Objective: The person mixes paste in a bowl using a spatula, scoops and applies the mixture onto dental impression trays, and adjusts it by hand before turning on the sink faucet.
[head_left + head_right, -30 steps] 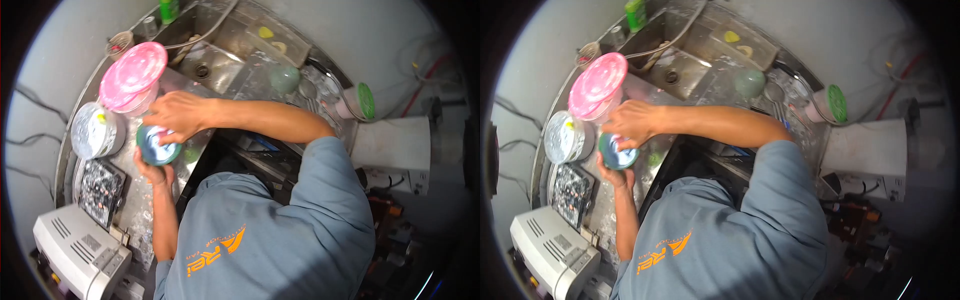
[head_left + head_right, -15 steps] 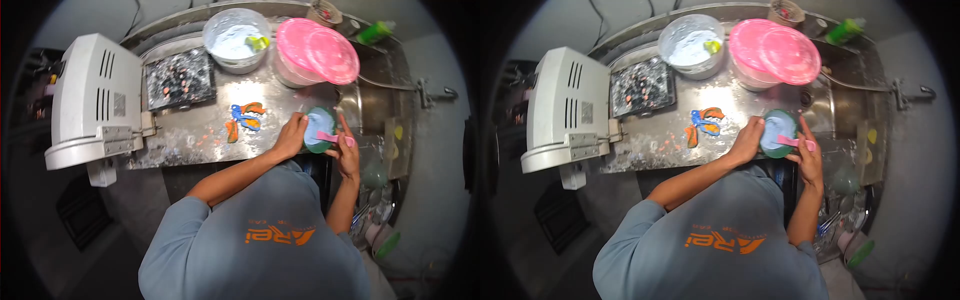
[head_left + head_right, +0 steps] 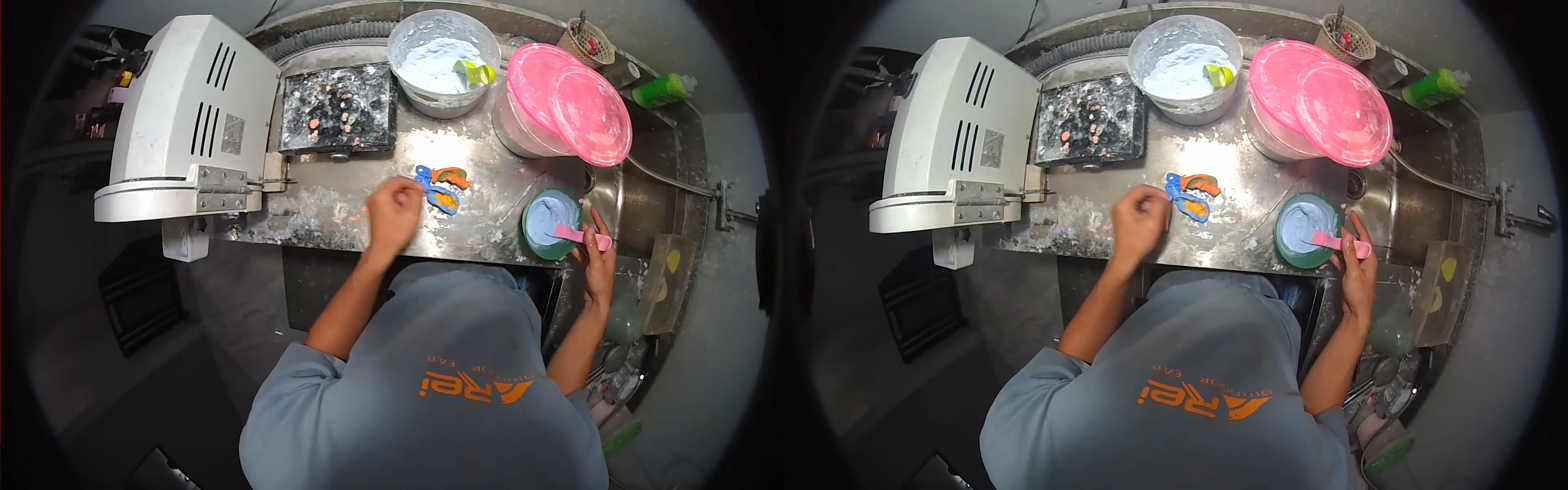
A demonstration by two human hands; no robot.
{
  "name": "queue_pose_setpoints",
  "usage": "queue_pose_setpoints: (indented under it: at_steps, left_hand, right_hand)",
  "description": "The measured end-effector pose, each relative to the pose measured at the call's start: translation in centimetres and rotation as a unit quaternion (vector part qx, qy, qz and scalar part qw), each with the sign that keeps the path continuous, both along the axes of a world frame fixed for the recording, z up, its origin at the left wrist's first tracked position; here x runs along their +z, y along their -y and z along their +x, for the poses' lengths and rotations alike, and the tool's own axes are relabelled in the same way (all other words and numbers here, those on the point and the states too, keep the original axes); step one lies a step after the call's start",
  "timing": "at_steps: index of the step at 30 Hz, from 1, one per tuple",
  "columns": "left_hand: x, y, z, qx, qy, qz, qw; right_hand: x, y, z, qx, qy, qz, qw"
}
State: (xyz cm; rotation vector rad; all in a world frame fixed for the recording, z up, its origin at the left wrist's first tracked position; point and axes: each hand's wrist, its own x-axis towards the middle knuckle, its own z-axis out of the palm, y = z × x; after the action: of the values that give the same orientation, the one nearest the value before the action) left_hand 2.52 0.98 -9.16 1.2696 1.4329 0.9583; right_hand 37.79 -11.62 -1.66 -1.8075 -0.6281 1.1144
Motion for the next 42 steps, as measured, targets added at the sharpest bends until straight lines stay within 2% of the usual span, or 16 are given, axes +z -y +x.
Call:
queue_pose_setpoints:
  at_steps: [1, 3, 6, 10, 11, 14, 18, 19, 22, 25, 26, 28, 31, 35, 38, 42]
  left_hand:
    - [1.4, -0.8, -1.5, 0.060, -0.063, 0.022, 0.996]
    - [1.5, -2.5, -4.5, 0.155, -0.090, 0.035, 0.983]
    - [-0.6, -5.1, -7.3, 0.184, -0.122, 0.042, 0.974]
    - [-0.9, -6.3, -7.4, 0.153, -0.267, 0.123, 0.944]
    - [-1.3, -6.5, -7.5, 0.166, -0.251, 0.163, 0.940]
    - [-1.1, -6.7, -8.1, 0.180, -0.234, 0.159, 0.942]
    - [-1.1, -7.3, -8.4, 0.177, -0.274, 0.196, 0.925]
    - [-1.0, -7.2, -8.1, 0.189, -0.244, 0.201, 0.930]
    - [0.3, -6.7, -7.8, 0.177, -0.253, 0.130, 0.942]
    - [2.2, -6.3, -7.1, 0.087, -0.218, 0.049, 0.971]
    - [2.3, -5.9, -6.9, 0.027, -0.219, 0.031, 0.975]
    - [2.5, -4.7, -6.2, -0.093, -0.224, -0.007, 0.970]
    - [2.1, -3.2, -4.7, -0.184, -0.237, -0.021, 0.954]
    - [0.8, -2.6, -3.6, -0.167, -0.244, 0.016, 0.955]
    - [1.4, -3.2, -3.8, -0.126, -0.228, -0.023, 0.965]
    - [0.7, -4.4, -6.5, 0.029, -0.190, -0.019, 0.981]
  right_hand:
    - [-0.2, 0.2, 0.2, 0.000, 0.002, 0.001, 1.000]
    - [0.1, 0.0, -0.5, -0.011, 0.006, 0.005, 1.000]
    - [-0.8, 0.3, 0.0, 0.005, -0.005, 0.015, 1.000]
    - [-0.2, -0.1, -1.4, -0.011, -0.008, 0.034, 0.999]
    - [-0.3, 0.0, -1.5, -0.016, -0.003, 0.030, 0.999]
    - [-0.4, 0.5, -1.6, -0.037, 0.001, 0.022, 0.999]
    - [-0.5, 0.6, -1.8, -0.052, 0.005, 0.009, 0.999]
    - [-0.7, 0.6, -1.8, -0.046, 0.011, 0.007, 0.999]
    - [-0.1, 0.5, -2.7, -0.061, 0.006, 0.009, 0.998]
    - [-0.7, 0.9, -2.3, -0.057, 0.051, -0.008, 0.997]
    - [-0.7, 0.9, -2.5, -0.053, 0.067, -0.015, 0.996]
    - [-0.9, 0.9, -2.6, -0.057, 0.065, 0.002, 0.996]
    - [-2.2, 1.1, -2.2, -0.047, 0.076, 0.024, 0.996]
    - [-3.2, 1.6, -1.8, -0.044, 0.092, 0.041, 0.994]
    - [-2.2, 1.2, -2.7, -0.063, 0.076, 0.037, 0.994]
    - [-0.6, 1.0, -3.5, -0.074, 0.071, 0.002, 0.995]
